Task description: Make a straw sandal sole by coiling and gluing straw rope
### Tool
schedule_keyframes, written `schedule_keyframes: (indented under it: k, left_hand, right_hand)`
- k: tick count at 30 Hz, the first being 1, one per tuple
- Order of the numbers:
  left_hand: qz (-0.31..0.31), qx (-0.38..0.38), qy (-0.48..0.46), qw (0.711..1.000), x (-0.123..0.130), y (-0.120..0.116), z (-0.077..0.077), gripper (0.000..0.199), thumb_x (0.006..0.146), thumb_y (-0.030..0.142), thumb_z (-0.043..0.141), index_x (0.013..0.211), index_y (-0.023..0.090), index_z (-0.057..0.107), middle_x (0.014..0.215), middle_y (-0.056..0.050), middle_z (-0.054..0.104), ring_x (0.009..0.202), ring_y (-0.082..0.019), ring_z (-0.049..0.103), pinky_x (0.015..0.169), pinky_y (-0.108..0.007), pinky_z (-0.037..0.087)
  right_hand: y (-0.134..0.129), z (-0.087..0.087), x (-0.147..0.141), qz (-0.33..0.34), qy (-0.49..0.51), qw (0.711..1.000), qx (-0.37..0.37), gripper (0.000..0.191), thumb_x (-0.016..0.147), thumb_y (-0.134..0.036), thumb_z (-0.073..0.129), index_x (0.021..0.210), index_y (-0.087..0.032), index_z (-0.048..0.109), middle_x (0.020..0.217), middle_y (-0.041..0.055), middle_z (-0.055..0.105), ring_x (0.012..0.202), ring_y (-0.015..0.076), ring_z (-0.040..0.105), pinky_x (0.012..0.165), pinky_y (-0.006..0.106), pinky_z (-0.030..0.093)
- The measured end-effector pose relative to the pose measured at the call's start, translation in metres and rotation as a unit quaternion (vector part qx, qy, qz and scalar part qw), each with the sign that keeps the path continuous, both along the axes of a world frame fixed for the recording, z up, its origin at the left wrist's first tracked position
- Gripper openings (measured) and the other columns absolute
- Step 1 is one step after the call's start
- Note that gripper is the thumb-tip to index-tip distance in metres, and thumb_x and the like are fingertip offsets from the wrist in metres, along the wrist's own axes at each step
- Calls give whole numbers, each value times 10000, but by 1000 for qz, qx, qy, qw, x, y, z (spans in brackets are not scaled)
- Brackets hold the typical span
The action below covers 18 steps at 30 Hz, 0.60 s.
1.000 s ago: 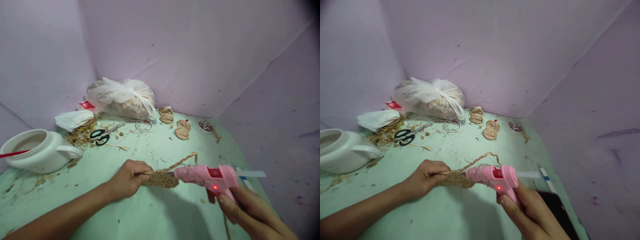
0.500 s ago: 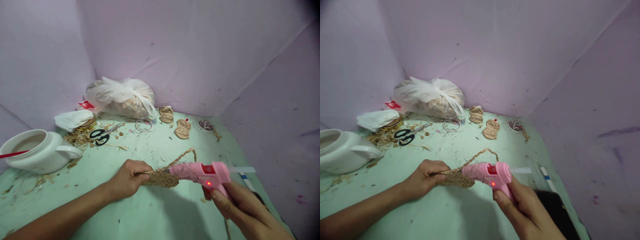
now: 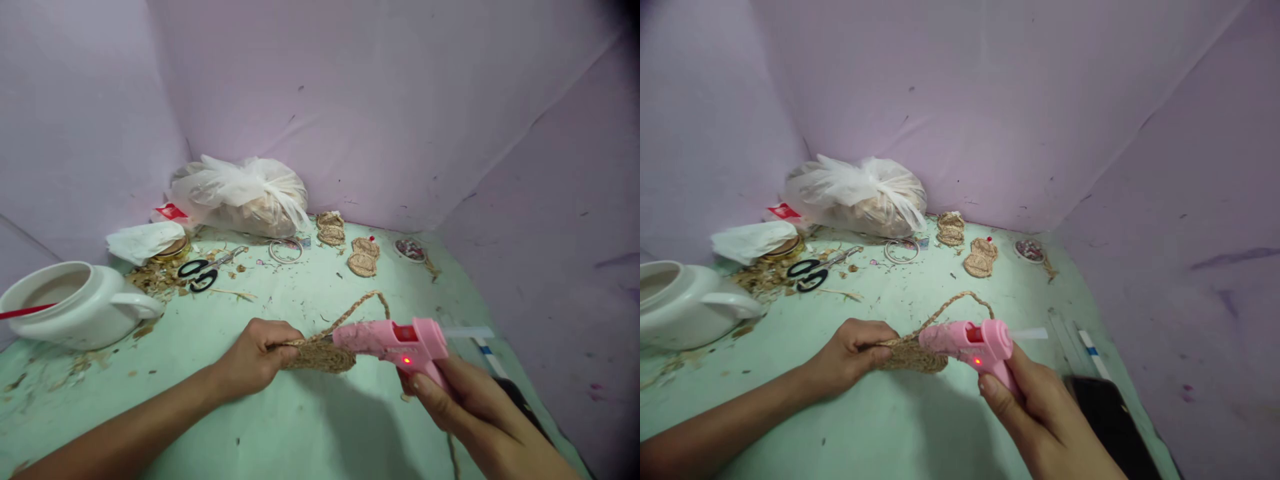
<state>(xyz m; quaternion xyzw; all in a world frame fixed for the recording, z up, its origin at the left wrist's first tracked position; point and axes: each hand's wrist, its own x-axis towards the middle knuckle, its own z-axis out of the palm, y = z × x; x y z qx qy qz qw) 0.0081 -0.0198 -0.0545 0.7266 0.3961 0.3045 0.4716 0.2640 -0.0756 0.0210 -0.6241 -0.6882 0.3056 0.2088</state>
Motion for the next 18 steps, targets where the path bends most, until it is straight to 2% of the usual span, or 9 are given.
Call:
schedule_keyframes:
  k: [3, 7, 14, 18]
  left_hand:
    - [-3, -2, -2, 1000, -2, 1, -1, 187, 760, 197, 484, 704, 105, 638, 622, -7, 527, 581, -105, 478, 548, -206, 356]
    - [0, -1, 0, 1000, -4, 1, -2, 190, 764, 216, 486, 697, 118, 635, 614, -2, 528, 571, -104, 473, 539, -204, 358]
    - [2, 3, 5, 1000, 0, 1, -1, 196, 769, 224, 484, 717, 121, 643, 624, -5, 542, 583, -108, 486, 547, -205, 368]
    - [4, -2, -2, 1000, 0, 1, -2, 191, 765, 225, 489, 705, 121, 639, 612, 0, 531, 572, -105, 474, 544, -204, 364]
  right_hand:
    - [0, -1, 3, -8, 5, 1000, 20, 306, 810, -482, 476, 766, -210, 609, 652, 3, 589, 597, 141, 549, 515, 185, 482]
    - [-1, -1, 5, -23, 14, 999, 37, 292, 816, -468, 477, 736, -212, 591, 589, -12, 512, 519, 117, 477, 420, 169, 426]
    - [-1, 5, -5, -11, 18, 1000, 1, 332, 826, -476, 444, 683, -206, 575, 586, -20, 435, 517, 113, 419, 442, 195, 386]
    - [0, 4, -10, -17, 19, 1000, -11, 294, 825, -466, 453, 755, -212, 584, 608, -22, 444, 550, 120, 430, 478, 208, 392]
